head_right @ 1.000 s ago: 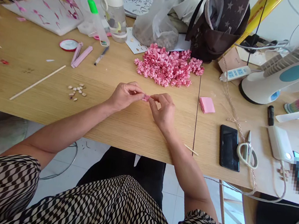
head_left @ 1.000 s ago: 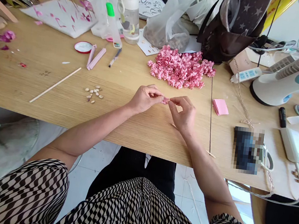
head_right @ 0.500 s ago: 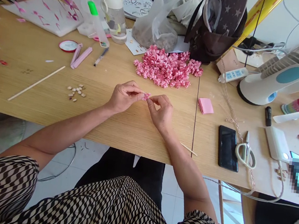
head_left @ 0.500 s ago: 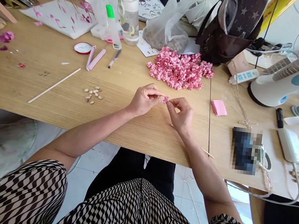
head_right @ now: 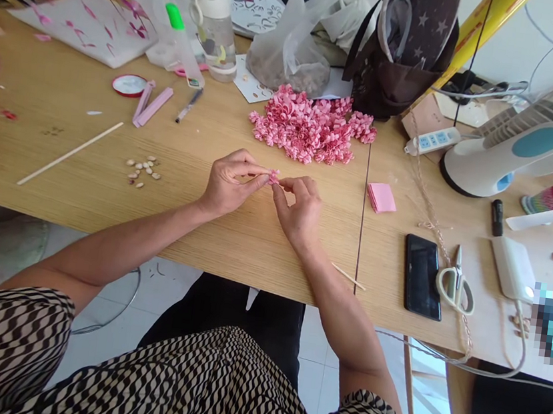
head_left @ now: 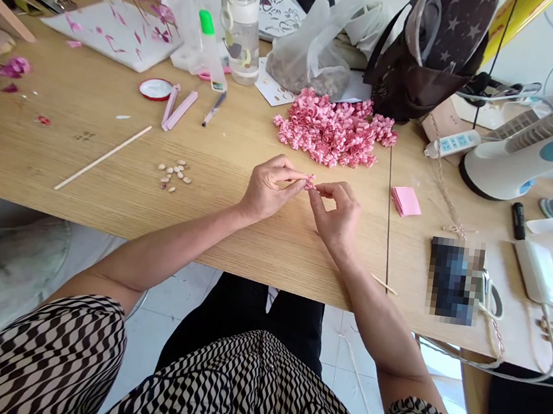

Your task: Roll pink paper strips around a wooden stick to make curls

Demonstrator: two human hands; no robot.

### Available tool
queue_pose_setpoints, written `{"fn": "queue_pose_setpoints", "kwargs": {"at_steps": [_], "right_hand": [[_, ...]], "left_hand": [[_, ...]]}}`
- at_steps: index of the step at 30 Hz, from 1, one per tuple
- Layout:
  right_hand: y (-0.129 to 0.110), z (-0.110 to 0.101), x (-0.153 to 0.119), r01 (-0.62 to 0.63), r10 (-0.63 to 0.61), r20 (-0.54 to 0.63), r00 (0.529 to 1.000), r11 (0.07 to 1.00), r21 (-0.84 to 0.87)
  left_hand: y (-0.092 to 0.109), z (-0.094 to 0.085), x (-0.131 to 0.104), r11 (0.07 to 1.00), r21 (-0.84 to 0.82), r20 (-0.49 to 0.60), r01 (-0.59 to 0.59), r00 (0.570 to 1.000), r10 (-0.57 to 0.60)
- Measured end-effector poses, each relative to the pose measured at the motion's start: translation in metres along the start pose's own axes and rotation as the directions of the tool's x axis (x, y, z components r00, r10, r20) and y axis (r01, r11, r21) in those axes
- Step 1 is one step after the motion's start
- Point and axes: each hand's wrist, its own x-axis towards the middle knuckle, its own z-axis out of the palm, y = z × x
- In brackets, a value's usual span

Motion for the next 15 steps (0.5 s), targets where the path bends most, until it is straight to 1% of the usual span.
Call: {"fn": "queue_pose_setpoints", "kwargs": {"at_steps": [5, 8, 11, 15], "right_hand": [[-0.0005, 0.0025, -0.0027, 0.076, -0.076, -0.004, 0.997, 0.996, -0.04], [-0.0018, 0.0046, -0.0047, 0.111, -0.111, -0.002, 0.994, 0.993, -0.048], [-0.0031, 0.0051, -0.0058, 0.13, -0.129, 0.014, 0.992, 0.988, -0.082], [-0.0045, 0.0038, -0.006, 0.139, -0.129, 0.092, 0.987, 0.984, -0.114]], "left_hand": [[0.0039, 0.002, -0.0022, 0.998, 0.04, -0.025, 0.048, 0.999, -0.047], [0.0063, 0.003, -0.0032, 0.996, 0.002, -0.022, 0.088, 0.996, -0.088], [0.0062, 0.0041, -0.004, 0.978, -0.072, 0.002, 0.193, 0.981, -0.194], [0.0032, 0.0062, -0.0037, 0.909, -0.237, 0.052, 0.344, 0.938, -0.342]]}}
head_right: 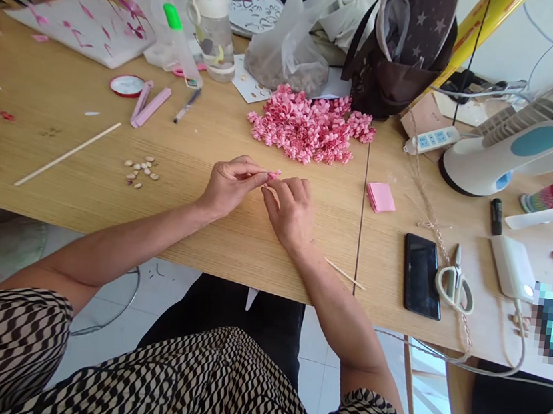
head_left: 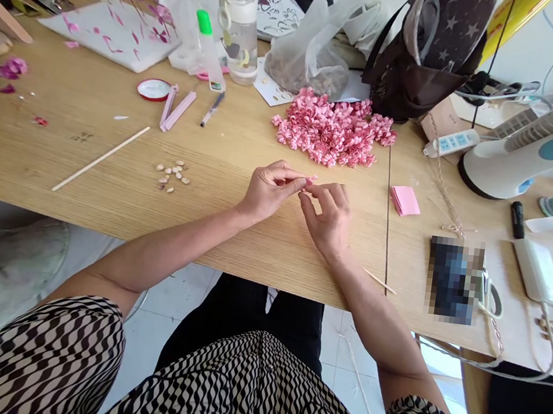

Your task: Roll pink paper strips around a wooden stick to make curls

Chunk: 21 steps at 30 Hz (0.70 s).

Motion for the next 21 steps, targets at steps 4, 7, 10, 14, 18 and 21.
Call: {"fn": "queue_pose_setpoints", "kwargs": {"at_steps": [4, 7, 10, 14, 18, 21], "right_hand": [[0.0, -0.002, 0.001, 0.033, -0.033, 0.011, 0.999, 0.999, -0.036], [0.003, -0.003, 0.001, 0.048, -0.049, -0.008, 0.999, 0.997, -0.055], [0.007, -0.004, 0.002, 0.082, -0.082, 0.001, 0.997, 0.995, -0.049], [0.011, -0.006, 0.003, 0.091, -0.09, 0.026, 0.996, 0.995, -0.033], [0.01, -0.007, 0.005, 0.055, -0.055, 0.041, 0.998, 0.998, -0.008], [0.01, -0.008, 0.006, 0.065, -0.065, 0.031, 0.997, 0.998, 0.024]], "left_hand": [[0.002, 0.002, 0.002, 0.967, -0.202, 0.025, 0.152, 0.988, -0.15], [0.005, 0.002, 0.004, 0.921, -0.305, 0.059, 0.241, 0.97, -0.235], [0.003, 0.0, 0.005, 0.897, -0.347, 0.092, 0.275, 0.961, -0.26], [-0.001, -0.001, 0.006, 0.874, -0.373, 0.126, 0.311, 0.95, -0.284], [-0.001, -0.001, 0.006, 0.87, -0.364, 0.143, 0.332, 0.943, -0.3], [0.0, -0.001, 0.005, 0.859, -0.369, 0.161, 0.355, 0.935, -0.317]]}}
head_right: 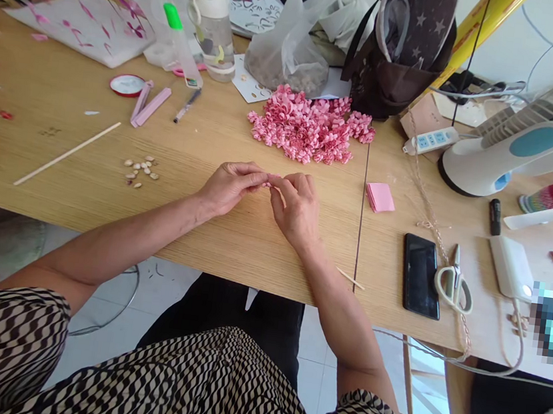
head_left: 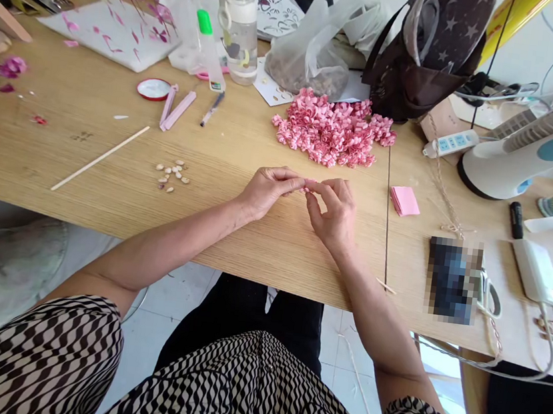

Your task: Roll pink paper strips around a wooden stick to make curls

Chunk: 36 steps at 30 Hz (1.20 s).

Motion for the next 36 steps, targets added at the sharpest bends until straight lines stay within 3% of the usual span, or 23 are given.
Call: {"fn": "queue_pose_setpoints", "kwargs": {"at_steps": [13, 22, 30, 33, 36], "right_hand": [[0.0013, -0.0001, 0.0013, 0.005, -0.005, 0.002, 1.0, 0.998, 0.057], [-0.0016, -0.0023, 0.0019, -0.074, 0.074, 0.0, 0.997, 0.995, 0.063], [0.0007, -0.0047, 0.0002, 0.064, -0.063, 0.03, 0.998, 0.998, -0.015], [-0.0001, -0.006, 0.0, 0.058, -0.057, 0.066, 0.996, 0.998, -0.008], [-0.0021, -0.0063, 0.0009, 0.009, -0.011, 0.027, 1.0, 0.998, 0.057]], "left_hand": [[0.0, -0.0007, 0.0006, 0.999, -0.02, 0.011, 0.05, 0.999, -0.05], [0.0004, -0.0016, 0.0007, 1.0, 0.011, 0.021, 0.029, 0.999, -0.029], [0.0029, -0.0018, 0.001, 1.0, 0.026, 0.0, -0.01, 1.0, 0.01], [0.0021, -0.0032, 0.0021, 0.999, 0.046, 0.002, -0.003, 1.0, 0.003], [0.0022, -0.0036, 0.0021, 0.997, 0.072, 0.003, -0.029, 1.0, 0.029]]}}
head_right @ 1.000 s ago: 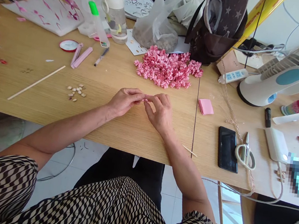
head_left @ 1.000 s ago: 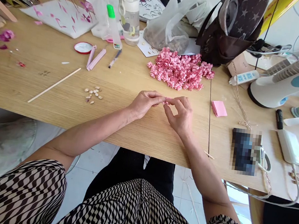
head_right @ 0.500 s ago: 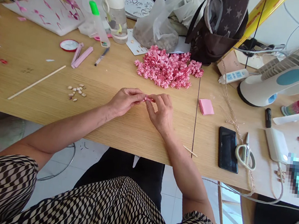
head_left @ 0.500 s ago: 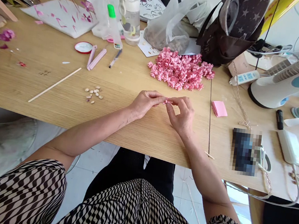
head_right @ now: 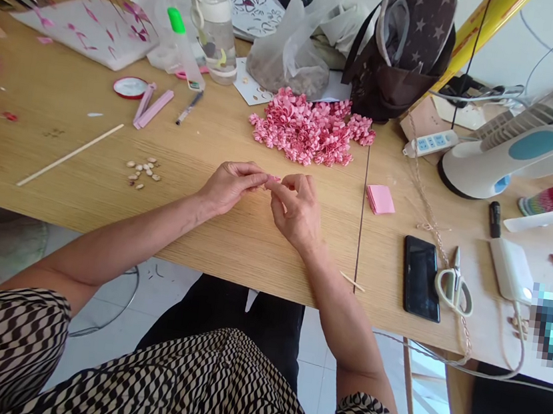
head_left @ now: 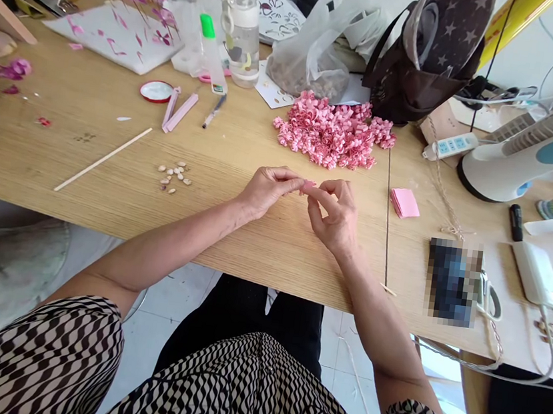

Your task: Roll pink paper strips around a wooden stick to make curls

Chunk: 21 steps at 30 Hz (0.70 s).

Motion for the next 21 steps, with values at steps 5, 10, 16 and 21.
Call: {"fn": "queue_pose_setpoints", "kwargs": {"at_steps": [5, 10, 16, 21], "right_hand": [[-0.0011, 0.0013, 0.0026, -0.145, 0.162, -0.136, 0.977, 0.981, 0.132], [0.0005, 0.0028, 0.0033, -0.209, 0.229, -0.091, 0.969, 0.96, 0.187], [0.001, 0.0026, 0.0026, -0.221, 0.232, -0.041, 0.972, 0.958, 0.181], [0.0028, 0.001, 0.0039, -0.163, 0.166, -0.011, 0.986, 0.978, 0.127]], "left_hand": [[0.0034, 0.0015, -0.0044, 0.972, 0.146, 0.012, -0.185, 0.983, 0.185], [0.003, 0.001, -0.0069, 0.865, 0.343, 0.054, -0.368, 0.926, 0.373], [0.0001, -0.0003, -0.0063, 0.714, 0.508, 0.115, -0.483, 0.859, 0.499], [0.0015, 0.0007, -0.0071, 0.664, 0.544, 0.161, -0.513, 0.841, 0.517]]}}
